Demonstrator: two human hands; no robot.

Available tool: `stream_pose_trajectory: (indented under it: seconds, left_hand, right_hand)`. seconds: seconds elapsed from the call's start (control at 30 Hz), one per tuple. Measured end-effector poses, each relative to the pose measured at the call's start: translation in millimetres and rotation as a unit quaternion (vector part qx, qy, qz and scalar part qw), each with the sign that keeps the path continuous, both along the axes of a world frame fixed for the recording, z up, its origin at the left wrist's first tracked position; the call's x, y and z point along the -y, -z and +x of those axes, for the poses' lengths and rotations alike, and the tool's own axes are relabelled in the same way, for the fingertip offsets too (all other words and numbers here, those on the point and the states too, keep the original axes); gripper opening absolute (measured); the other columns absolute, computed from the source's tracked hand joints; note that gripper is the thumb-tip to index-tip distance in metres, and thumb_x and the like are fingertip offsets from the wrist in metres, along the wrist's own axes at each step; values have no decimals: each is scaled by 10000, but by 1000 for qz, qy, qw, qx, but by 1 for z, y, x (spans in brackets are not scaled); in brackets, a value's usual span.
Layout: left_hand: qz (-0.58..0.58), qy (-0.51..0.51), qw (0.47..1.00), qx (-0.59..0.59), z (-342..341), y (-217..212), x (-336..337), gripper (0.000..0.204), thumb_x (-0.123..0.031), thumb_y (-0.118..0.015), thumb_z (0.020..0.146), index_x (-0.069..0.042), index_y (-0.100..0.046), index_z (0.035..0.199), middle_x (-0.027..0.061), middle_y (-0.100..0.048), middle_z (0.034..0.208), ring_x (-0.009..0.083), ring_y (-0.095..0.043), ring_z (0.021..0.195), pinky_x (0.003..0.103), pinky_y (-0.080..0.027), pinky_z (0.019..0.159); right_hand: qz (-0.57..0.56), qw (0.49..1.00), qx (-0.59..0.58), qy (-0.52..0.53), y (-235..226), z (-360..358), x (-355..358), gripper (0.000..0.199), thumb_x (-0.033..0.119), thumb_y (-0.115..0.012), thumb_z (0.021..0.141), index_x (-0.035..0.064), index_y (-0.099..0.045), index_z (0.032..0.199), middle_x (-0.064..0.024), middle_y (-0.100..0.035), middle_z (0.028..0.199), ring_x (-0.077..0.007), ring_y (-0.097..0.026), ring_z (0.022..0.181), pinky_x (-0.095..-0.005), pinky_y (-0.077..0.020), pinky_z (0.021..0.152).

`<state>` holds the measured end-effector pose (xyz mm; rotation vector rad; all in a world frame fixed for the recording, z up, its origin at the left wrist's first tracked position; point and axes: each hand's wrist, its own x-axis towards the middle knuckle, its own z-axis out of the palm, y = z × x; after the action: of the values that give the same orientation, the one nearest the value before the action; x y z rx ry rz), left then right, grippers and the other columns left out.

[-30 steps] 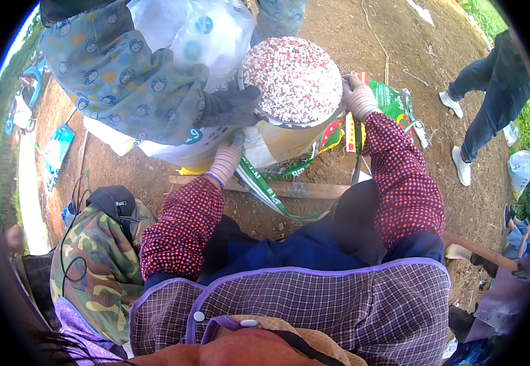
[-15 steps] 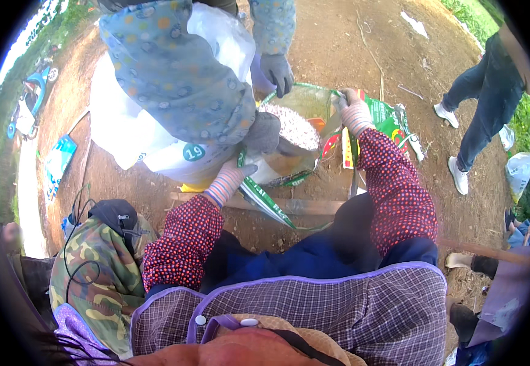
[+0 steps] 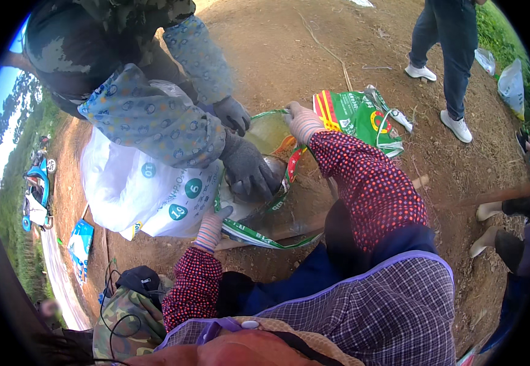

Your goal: The person unties a large white bag, secures a smaller green bag to a wooden frame, and pours grains from the smaller bag into the larger one.

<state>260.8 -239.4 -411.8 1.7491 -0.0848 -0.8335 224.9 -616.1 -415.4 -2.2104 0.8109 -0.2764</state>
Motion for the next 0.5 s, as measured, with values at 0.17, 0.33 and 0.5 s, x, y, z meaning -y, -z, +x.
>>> stream_pose_trajectory:
  seconds: [0.17,0.33,0.5]
  left_hand:
    - [74,157,976,134,10,24,-27,727,-154,-786,750,37,-450,1366,166,-575,1239,244,-560,1120,345,-472,933]
    - [207,188,958,66,0,-1,-4,630,-206,-762,779,62,-524,1297,164,-626,1162,254,-593,1057,334,-470,928]
    - [61,-9,981,186,8,-15,-5,512,-97,-656,869,89,-505,1322,161,-600,1236,230,-573,1053,325,-457,938]
  right_hand:
    - [4,992,-94,-82,-22,5,-19,434,381,-584,917,84,-573,1233,-223,-675,1077,-375,-649,1032,-443,-503,891]
    - [-4,995,-79,-69,-17,7,-13,420,398,-576,920,96,-582,1212,-222,-678,1072,-376,-650,1031,-448,-500,893]
    - [-51,997,-23,-51,-18,6,-5,347,378,-562,937,76,-604,1104,-236,-687,928,-402,-669,905,-469,-517,796]
